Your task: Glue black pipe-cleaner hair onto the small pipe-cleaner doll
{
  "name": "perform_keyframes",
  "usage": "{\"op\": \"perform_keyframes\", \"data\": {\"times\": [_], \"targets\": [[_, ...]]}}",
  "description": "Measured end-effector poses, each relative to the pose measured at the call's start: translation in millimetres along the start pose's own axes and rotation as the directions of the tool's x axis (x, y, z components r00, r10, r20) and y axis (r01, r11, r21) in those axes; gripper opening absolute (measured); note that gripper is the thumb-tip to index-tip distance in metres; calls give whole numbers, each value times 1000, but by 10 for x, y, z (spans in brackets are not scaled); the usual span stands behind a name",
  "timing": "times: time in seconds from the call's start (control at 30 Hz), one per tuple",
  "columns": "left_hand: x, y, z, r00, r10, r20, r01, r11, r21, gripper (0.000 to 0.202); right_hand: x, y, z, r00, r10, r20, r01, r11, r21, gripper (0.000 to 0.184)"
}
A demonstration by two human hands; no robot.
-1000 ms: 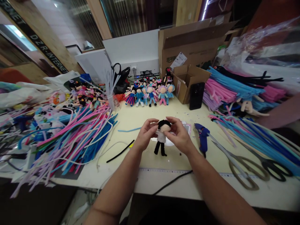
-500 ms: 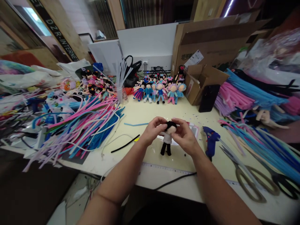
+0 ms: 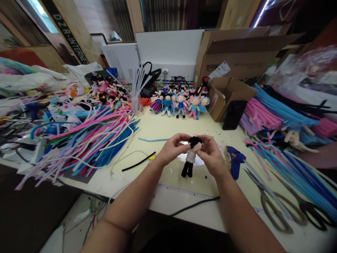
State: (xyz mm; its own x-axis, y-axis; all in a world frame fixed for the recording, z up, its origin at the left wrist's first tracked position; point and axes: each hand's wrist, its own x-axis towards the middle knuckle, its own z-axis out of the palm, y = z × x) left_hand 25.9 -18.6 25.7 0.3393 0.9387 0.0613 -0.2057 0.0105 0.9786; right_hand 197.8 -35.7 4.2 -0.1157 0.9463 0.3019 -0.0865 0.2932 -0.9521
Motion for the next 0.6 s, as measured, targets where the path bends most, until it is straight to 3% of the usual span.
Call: {"op": "perform_keyframes", "data": {"times": [0.6], "targets": [[-38,7,59,1000,16,-19,-13,988,157,35,-9,43,15,1000,-3,11,3,999,-34,37]]}}
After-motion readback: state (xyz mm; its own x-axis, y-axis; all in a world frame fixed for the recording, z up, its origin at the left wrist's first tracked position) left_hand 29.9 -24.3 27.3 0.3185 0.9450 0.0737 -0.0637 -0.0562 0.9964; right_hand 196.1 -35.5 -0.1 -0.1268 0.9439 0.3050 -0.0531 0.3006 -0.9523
